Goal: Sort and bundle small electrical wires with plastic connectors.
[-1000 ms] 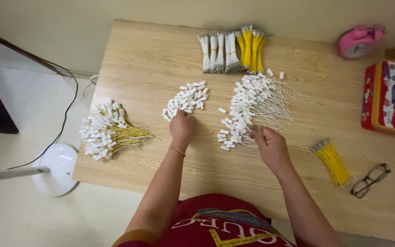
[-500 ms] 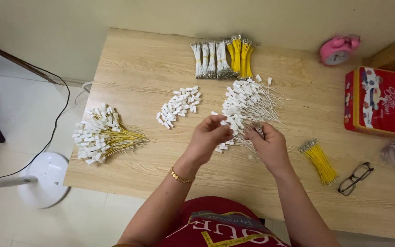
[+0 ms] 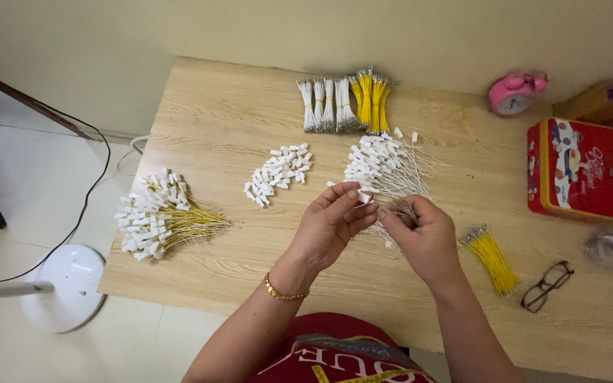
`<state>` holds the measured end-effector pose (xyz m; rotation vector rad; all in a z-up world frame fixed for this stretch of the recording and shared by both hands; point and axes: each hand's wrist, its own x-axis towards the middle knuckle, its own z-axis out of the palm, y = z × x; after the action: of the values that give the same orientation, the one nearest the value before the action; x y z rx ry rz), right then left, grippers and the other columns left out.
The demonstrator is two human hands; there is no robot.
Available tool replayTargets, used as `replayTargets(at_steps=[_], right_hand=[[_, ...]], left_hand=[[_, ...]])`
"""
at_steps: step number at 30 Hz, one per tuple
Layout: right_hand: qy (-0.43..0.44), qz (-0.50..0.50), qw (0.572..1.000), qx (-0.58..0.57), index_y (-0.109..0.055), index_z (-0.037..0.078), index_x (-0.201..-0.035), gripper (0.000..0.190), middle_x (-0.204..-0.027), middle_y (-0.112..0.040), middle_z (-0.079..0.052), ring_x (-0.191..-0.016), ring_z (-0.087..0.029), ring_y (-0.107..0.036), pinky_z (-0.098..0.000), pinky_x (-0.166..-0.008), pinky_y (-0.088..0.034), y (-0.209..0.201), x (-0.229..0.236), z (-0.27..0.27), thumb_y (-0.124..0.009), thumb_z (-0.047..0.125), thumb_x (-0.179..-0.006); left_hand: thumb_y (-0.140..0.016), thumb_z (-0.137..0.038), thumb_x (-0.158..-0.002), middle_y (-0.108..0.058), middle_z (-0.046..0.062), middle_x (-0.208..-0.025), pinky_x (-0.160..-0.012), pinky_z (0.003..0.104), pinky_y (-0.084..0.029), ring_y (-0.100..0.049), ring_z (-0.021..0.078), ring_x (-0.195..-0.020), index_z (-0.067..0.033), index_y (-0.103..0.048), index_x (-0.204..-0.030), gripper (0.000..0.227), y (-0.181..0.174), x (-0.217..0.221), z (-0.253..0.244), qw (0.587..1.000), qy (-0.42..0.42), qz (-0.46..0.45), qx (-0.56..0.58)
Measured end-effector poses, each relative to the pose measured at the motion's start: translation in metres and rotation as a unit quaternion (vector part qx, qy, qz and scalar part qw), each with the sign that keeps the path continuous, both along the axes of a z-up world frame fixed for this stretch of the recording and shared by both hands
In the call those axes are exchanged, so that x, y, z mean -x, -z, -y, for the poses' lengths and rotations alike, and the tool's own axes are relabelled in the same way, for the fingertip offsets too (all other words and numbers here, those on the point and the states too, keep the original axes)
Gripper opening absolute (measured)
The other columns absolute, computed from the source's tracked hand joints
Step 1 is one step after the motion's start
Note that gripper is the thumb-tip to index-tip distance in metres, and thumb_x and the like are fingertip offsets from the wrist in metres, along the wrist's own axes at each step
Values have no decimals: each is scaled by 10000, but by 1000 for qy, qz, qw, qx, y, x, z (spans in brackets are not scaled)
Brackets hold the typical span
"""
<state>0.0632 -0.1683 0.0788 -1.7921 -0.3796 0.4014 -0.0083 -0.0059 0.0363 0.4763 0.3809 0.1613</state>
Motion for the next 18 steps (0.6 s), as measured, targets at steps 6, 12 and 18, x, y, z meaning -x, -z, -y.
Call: replayTargets(at_steps=[6,12,18], right_hand=[[-20,94,995,-5,-783,51,-965,74,-795,-734,-126,-782,-138,-672,-328,-751,-565,-21,11,-9,-804,63,-896],[-55,120,990,-57,-765,28,-1037,107,-882,-701,-133,-893,-172,-661,-376,-866,-545,-17,13,-9,-752,67,-938],[-73,63,991,-87,-771,28,-1040,103,-895,-691,-91,-908,-124,-603,-348,-869,-520,-22,15,-11,-713,88,-978]], left_hand=[[-682,-157,-995,-762,163,-1107,-872,406,-652,-763,291,-997,-99,-621,-1205,226,-5,4,-4,999,22,10,49],[-678,-199,-1001,-770,145,-1105,-881,386,-647,-764,269,-1003,-117,-651,-1178,197,-3,5,-7,997,30,9,74],[-682,-201,-998,-773,141,-1110,-891,393,-644,-761,273,-1017,-135,-682,-1167,181,-5,6,-8,995,39,6,90]])
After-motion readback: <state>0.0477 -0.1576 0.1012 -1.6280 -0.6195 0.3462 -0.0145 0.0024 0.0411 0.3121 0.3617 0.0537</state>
